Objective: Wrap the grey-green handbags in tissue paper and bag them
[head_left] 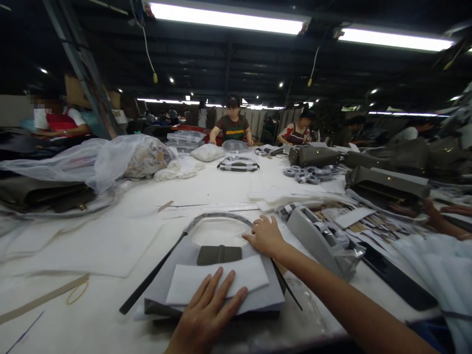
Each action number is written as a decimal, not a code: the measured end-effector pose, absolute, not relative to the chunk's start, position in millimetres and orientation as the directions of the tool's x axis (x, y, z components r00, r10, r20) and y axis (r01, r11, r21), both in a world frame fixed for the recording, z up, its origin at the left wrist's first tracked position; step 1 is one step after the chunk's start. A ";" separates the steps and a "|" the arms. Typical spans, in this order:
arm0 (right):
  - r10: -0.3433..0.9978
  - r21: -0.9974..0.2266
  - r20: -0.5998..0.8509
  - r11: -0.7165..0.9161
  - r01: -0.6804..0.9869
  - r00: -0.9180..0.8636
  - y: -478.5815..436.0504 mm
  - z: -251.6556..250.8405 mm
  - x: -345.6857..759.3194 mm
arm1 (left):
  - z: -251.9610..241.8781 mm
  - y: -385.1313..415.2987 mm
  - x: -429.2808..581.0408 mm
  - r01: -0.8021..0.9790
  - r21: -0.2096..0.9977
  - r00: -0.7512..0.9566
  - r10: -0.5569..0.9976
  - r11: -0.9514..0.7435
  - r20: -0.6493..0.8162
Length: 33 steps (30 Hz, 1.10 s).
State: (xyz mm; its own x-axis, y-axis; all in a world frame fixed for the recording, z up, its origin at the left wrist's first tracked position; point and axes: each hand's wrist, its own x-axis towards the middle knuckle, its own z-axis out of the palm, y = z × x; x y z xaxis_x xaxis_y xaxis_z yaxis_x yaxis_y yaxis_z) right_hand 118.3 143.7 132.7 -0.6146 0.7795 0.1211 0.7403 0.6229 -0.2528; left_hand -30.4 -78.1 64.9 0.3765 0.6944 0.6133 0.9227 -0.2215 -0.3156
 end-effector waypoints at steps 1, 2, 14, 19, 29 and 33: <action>0.793 -0.254 0.097 0.604 0.755 -0.601 151.1 127.2 110.7 | 64.0 -78.0 -30.1 0.926 -0.308 0.371 0.691 -0.220 0.620; 0.807 -0.256 0.071 0.583 0.771 -0.586 157.5 122.2 104.4 | 63.1 -77.6 -29.8 0.928 -0.300 0.366 0.685 -0.221 0.630; 0.871 -0.680 -0.039 0.335 0.652 -0.489 188.2 98.7 98.9 | 57.4 -75.8 -29.3 0.942 -0.226 0.336 0.691 -0.249 0.640; 0.839 -0.821 0.061 0.350 0.451 -0.540 167.2 119.4 122.3 | 59.1 -76.7 -27.9 0.942 -0.211 0.336 0.699 -0.262 0.632; 0.707 -0.837 0.283 0.512 0.194 -0.648 106.6 145.3 165.4 | 61.2 -75.6 -34.1 0.916 -0.288 0.399 0.698 -0.278 0.594; 0.535 -0.869 0.279 0.494 0.028 -0.797 92.3 156.0 182.6 | 60.2 -75.6 -33.6 0.929 -0.258 0.370 0.716 -0.267 0.592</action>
